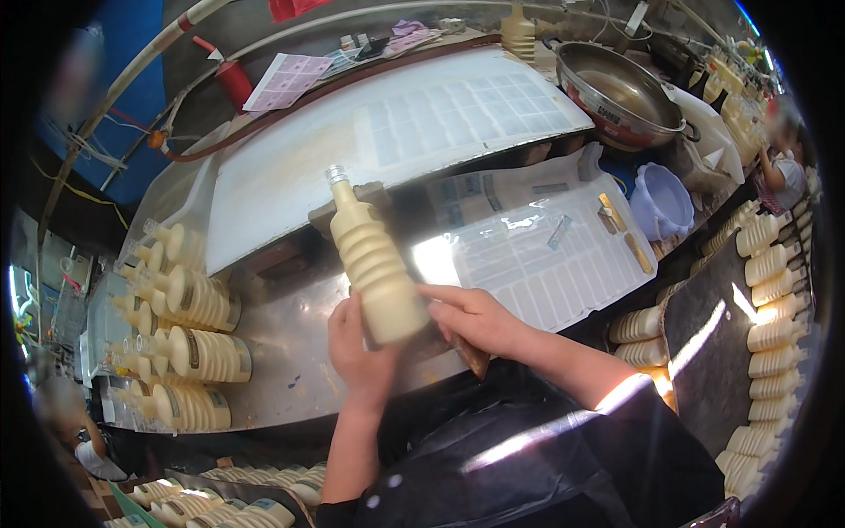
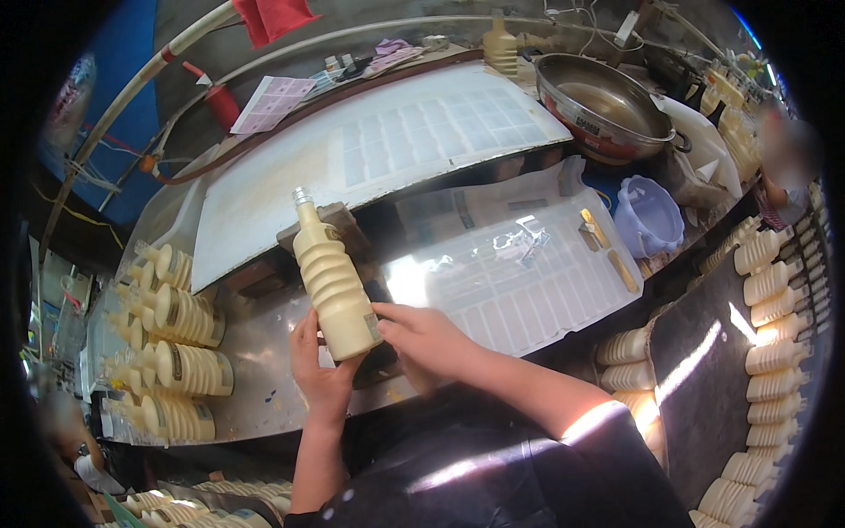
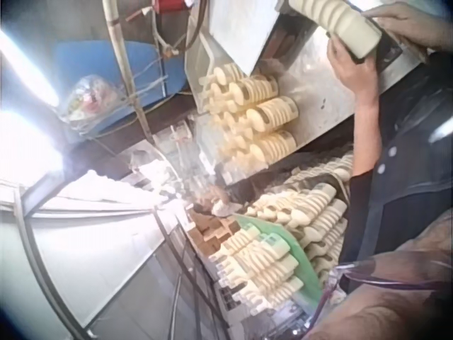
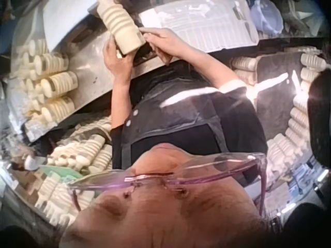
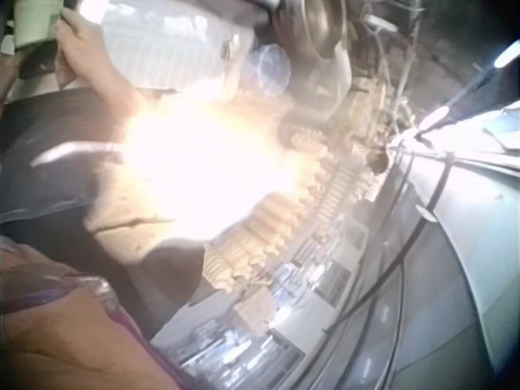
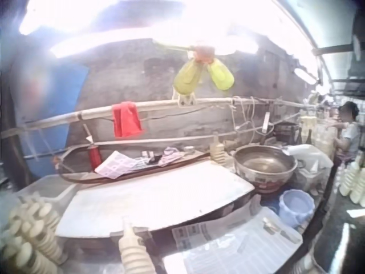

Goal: The person repeatedly applies rectangular labels to the necks of cream-colored plastic bottles. They pick up a label, align it on the bottle neck, smooth it down with their fingers, and then place the bottle aside. The process is repeated for multiple bottles in a continuous loop.

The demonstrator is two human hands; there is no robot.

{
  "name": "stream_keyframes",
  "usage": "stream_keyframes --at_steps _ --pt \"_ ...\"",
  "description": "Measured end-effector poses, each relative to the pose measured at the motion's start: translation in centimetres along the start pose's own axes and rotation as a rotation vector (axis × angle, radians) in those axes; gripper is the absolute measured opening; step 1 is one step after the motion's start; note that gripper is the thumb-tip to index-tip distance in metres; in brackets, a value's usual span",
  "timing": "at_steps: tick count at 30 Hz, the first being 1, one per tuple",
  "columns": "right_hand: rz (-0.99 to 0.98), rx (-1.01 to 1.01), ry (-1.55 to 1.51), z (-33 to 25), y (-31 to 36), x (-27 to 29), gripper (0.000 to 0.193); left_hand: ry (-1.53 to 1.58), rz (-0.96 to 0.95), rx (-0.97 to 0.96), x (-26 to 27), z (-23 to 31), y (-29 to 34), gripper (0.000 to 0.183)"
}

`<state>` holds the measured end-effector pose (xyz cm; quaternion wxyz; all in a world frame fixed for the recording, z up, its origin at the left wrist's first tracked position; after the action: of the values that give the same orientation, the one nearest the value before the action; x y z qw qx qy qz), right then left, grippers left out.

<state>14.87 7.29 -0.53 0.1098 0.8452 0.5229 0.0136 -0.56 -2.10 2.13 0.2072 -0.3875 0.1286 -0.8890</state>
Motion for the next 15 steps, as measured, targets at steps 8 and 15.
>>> stream_keyframes --at_steps 8,15 --pt "0.089 -0.067 -0.024 3.3 -0.5 1.5 0.045 -0.396 -0.168 -0.194 -0.4 4.9 -1.3 0.072" --pt "0.422 -0.153 0.775 3.5 6.7 9.1 0.031 -0.516 -0.305 -0.223 -1.8 6.0 -1.4 0.072"
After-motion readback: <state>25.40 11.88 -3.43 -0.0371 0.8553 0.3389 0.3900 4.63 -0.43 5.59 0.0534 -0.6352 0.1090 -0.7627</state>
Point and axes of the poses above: each hand's wrist, its own y-axis away from the middle knuckle, its own x-axis out of the back of the hand, z = x × y, the point moved 9 cm from there along -y, towards the middle knuckle, and after that the axes turned 14 degrees about -z, right-handed, at the moved point
